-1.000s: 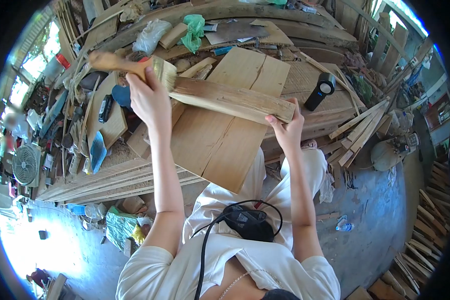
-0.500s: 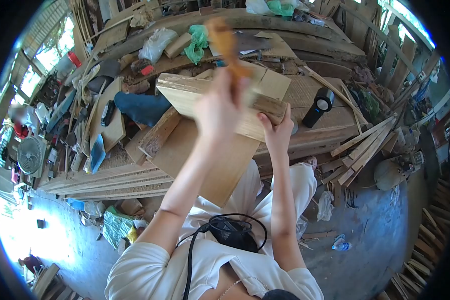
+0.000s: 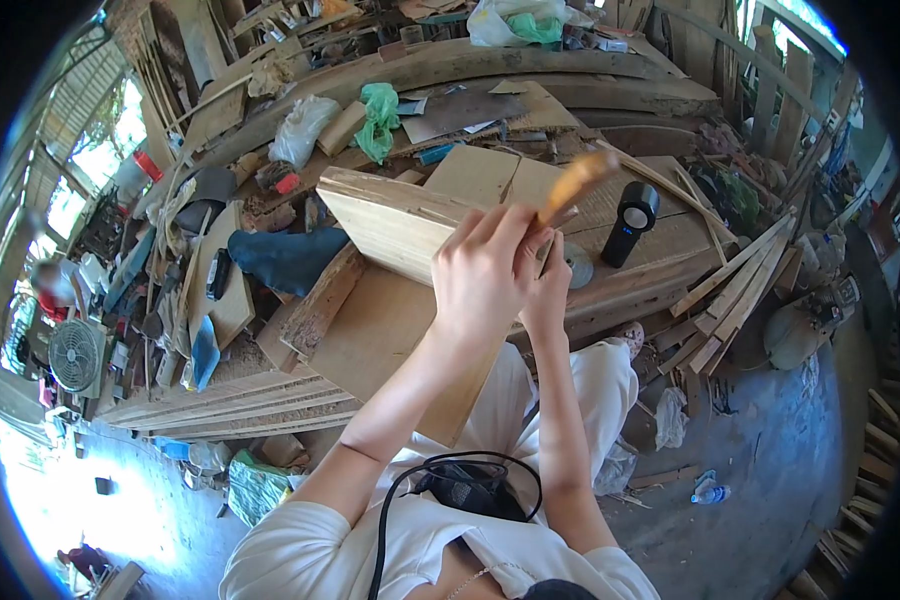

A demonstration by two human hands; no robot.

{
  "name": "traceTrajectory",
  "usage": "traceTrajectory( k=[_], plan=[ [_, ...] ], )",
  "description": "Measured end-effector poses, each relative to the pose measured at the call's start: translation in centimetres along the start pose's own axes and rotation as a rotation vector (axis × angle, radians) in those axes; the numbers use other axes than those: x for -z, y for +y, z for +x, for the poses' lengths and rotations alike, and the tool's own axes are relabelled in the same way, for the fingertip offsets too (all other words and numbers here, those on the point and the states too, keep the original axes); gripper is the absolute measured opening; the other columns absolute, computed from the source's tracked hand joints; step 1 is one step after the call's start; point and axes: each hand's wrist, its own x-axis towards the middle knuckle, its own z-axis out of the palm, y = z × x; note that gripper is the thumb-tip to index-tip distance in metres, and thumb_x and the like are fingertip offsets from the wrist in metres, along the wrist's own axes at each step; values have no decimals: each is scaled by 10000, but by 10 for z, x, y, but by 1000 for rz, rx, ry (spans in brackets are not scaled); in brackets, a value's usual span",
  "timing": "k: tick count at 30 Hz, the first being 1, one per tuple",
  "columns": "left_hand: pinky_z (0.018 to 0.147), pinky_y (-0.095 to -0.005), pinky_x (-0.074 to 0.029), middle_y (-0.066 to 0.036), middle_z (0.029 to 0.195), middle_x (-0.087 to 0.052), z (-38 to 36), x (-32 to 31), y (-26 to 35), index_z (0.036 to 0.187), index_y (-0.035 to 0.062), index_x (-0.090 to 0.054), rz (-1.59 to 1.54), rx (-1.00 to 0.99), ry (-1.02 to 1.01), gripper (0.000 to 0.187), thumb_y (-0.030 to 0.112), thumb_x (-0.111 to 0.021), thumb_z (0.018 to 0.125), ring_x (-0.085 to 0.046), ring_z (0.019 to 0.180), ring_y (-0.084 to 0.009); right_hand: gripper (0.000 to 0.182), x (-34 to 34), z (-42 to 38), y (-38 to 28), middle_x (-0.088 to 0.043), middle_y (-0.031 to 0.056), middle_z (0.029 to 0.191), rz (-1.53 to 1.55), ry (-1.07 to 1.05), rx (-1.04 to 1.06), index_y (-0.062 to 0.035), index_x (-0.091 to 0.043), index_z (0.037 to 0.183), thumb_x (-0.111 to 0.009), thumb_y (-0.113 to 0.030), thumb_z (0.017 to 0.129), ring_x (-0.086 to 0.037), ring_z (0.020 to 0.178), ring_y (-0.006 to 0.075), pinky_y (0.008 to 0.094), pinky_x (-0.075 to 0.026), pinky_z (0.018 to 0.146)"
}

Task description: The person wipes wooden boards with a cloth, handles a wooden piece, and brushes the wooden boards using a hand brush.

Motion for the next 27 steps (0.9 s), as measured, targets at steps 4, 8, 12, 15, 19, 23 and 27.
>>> traceTrajectory(
  k=[4,8,12,15,19,23,27],
  plan=[
    [557,-389,-487,-89,708,-608,10,14,-35,829,85,-555,-19,200,15,133,200,-619,846,-624,670,-280,542,2,2,4,-646,199,825,21,-3,82,0,-482,991,-771,-371,721,-629,803,398,390,-502,624],
    [540,-420,-486,-128,707,-620,30,45,-115,901,81,-564,503,287,131,215,295,-578,886,-630,651,-335,561,-5,-3,0,-626,180,765,11,14,178,-16,-473,941,-759,-443,716,-624,744,389,391,-488,597],
    [520,-421,-497,-140,714,-627,39,43,-135,894,91,-557,820,231,178,224,315,-549,898,-636,638,-328,541,-6,-2,1,-614,177,748,3,33,173,-20,-469,922,-758,-430,722,-617,725,390,400,-483,593],
    [474,-378,-490,-75,614,-597,21,13,-77,789,116,-507,682,117,62,231,313,-566,893,-621,544,-261,537,-6,-3,-1,-616,185,779,-26,37,141,-18,-473,930,-762,-419,719,-615,755,394,412,-485,616],
    [533,-330,-468,-94,638,-611,4,11,-4,855,39,-584,-11,101,-152,213,246,-626,879,-611,547,-220,543,-3,-5,5,-618,195,831,-98,10,141,-17,-475,951,-763,-411,714,-609,794,401,434,-485,653],
    [575,-267,-460,-86,783,-658,16,24,-31,969,-4,-594,-156,359,-210,244,227,-618,896,-594,625,-135,577,4,-9,-3,-616,210,836,-154,-27,153,0,-451,997,-744,-423,734,-607,787,405,431,-487,649],
    [481,-370,-460,-122,647,-622,18,51,-136,783,29,-510,275,253,203,322,316,-617,884,-639,560,-254,551,6,-8,-5,-611,207,805,-140,-54,135,-4,-431,942,-722,-435,758,-613,771,392,417,-484,629]
  ],
)
